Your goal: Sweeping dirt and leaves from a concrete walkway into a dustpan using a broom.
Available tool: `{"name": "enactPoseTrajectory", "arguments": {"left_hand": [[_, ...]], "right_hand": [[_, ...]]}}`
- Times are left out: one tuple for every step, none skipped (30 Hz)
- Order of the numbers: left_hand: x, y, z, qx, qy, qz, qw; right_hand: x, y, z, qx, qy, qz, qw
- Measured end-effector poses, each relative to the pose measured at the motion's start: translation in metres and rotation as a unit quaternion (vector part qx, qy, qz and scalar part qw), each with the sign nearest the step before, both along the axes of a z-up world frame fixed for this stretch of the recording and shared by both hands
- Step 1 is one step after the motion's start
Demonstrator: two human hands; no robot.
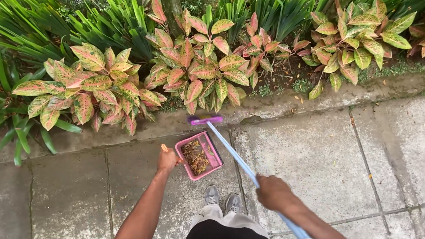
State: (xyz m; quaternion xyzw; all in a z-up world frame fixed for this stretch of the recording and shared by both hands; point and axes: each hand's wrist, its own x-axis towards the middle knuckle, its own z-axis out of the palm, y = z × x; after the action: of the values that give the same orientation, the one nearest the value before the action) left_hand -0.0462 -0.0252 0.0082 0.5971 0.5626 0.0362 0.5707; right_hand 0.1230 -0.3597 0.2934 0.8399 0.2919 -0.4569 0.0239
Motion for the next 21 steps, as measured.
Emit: {"name": "enactPoseTrajectory", "arguments": {"left_hand": [[0.004,-0.006,0.001,0.0,-0.001,0.001,1.0],[0.006,-0.009,0.002,0.002,-0.005,0.002,1.0],[0.008,-0.011,0.003,0.004,-0.008,0.003,1.0],[0.01,-0.012,0.002,0.005,-0.008,0.006,1.0],[0.011,-0.013,0.0,0.005,-0.011,0.022,1.0],[0.007,-0.017,-0.003,0.004,-0.01,0.039,0.999],[0.002,-0.017,-0.01,0.003,-0.006,0.044,0.999],[-0.006,-0.016,-0.017,0.007,0.003,0.02,1.0],[-0.014,-0.014,-0.023,0.011,0.012,-0.003,1.0],[-0.016,-0.012,-0.016,0.014,0.013,-0.001,1.0],[-0.017,-0.01,-0.008,0.014,0.03,0.015,0.999],[-0.023,-0.015,-0.003,0.01,0.05,0.032,0.998],[-0.033,-0.015,0.002,0.009,0.052,0.036,0.998],[-0.038,-0.014,0.006,0.018,0.046,0.035,0.998],[-0.043,-0.013,0.01,0.027,0.04,0.034,0.998],[-0.048,-0.01,0.01,0.028,0.038,0.036,0.998],[-0.052,-0.008,0.009,0.014,0.041,0.054,0.998],[-0.057,-0.008,0.007,-0.002,0.045,0.071,0.996],[-0.058,-0.008,0.001,-0.003,0.044,0.071,0.996],[-0.058,-0.007,-0.005,-0.005,0.047,0.07,0.996],[-0.057,-0.007,-0.012,-0.007,0.051,0.069,0.996]], "right_hand": [[0.004,0.003,-0.025,0.0,-0.001,0.001,1.0],[0.006,0.007,-0.05,0.043,-0.026,0.027,0.998],[0.009,0.013,-0.076,0.086,-0.051,0.053,0.994],[0.018,0.025,-0.099,0.087,-0.051,0.056,0.993],[0.027,0.039,-0.122,0.085,-0.049,0.037,0.994],[0.03,0.049,-0.147,0.081,-0.045,0.02,0.995],[0.039,0.051,-0.165,0.081,-0.04,0.024,0.996],[0.043,0.054,-0.184,0.081,-0.046,0.027,0.995],[0.046,0.057,-0.203,0.082,-0.052,0.03,0.995],[0.05,0.059,-0.158,0.084,-0.052,0.032,0.995],[0.054,0.06,-0.113,0.057,-0.018,0.015,0.998],[0.056,0.057,-0.069,0.026,0.017,0.0,1.0],[0.055,0.053,-0.051,0.025,0.019,0.004,1.0],[0.055,0.049,-0.033,0.012,0.025,0.006,1.0],[0.056,0.046,-0.014,0.0,0.03,0.008,1.0],[0.055,0.047,-0.022,0.001,0.028,0.01,1.0],[0.054,0.048,-0.029,0.019,0.015,0.012,1.0],[0.052,0.046,-0.038,0.035,0.003,0.013,0.999],[0.048,0.049,-0.073,0.034,0.003,0.013,0.999],[0.045,0.05,-0.108,0.052,-0.019,0.018,0.998],[0.042,0.051,-0.143,0.07,-0.04,0.023,0.997]]}}
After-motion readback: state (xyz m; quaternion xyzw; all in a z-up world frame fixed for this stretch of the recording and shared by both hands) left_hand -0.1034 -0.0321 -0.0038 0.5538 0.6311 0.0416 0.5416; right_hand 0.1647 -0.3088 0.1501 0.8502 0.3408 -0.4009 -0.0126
